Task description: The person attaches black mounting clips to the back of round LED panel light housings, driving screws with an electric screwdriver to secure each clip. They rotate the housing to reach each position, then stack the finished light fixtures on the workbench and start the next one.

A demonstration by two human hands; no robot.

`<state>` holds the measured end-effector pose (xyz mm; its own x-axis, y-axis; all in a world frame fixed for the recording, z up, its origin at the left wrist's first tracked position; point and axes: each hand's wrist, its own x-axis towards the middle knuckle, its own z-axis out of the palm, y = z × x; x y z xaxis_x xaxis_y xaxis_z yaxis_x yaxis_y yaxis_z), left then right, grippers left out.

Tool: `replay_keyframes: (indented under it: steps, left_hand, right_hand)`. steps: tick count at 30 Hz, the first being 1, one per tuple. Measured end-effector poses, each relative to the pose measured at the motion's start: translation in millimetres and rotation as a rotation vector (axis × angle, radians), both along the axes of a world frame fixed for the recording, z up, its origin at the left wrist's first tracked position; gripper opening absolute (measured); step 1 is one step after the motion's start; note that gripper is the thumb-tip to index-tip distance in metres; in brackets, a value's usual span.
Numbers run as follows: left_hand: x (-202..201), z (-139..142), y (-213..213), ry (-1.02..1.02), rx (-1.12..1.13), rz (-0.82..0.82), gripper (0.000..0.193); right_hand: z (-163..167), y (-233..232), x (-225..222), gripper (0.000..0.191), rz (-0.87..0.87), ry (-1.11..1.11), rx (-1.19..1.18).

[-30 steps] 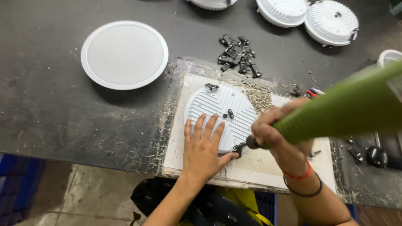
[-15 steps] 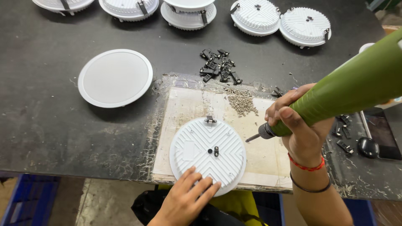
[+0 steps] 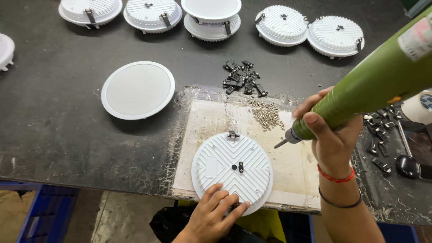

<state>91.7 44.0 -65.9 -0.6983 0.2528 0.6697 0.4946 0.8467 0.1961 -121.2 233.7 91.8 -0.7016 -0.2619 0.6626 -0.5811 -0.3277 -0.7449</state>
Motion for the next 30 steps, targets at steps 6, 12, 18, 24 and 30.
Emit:
replay_keyframes:
  steps: [6,12,18,24,30]
  left_hand:
    - [-7.4,57.0,-43.0,0.175,0.343,0.026,0.024]
    - [4.0,99.3,-83.6,0.167,0.671,-0.064,0.029]
    - [-11.5,76.6,-156.8,0.478,0.992,0.243,0.052]
    - [-75.9,30.2,-250.1,0.293,0.819,0.842,0.051]
    - [-78.7,14.6,-256.6,0.229,0.475,1.005,0.032]
  right_hand:
    - [-13.6,16.6,40.5,0.043,-0.425,0.221,0.289]
    - [-39.6,0.8,77.8,0.059,0.403,0.191,0.735]
    - [-31.1,-83.8,69.8,0.037,0.239,0.507,0.525]
    - [-16.6,-237.3,-13.5,0.025,-0.280,0.835,0.232]
    - [13.1,-342.5,-114.9,0.046,-0.547,0.806,0.200]
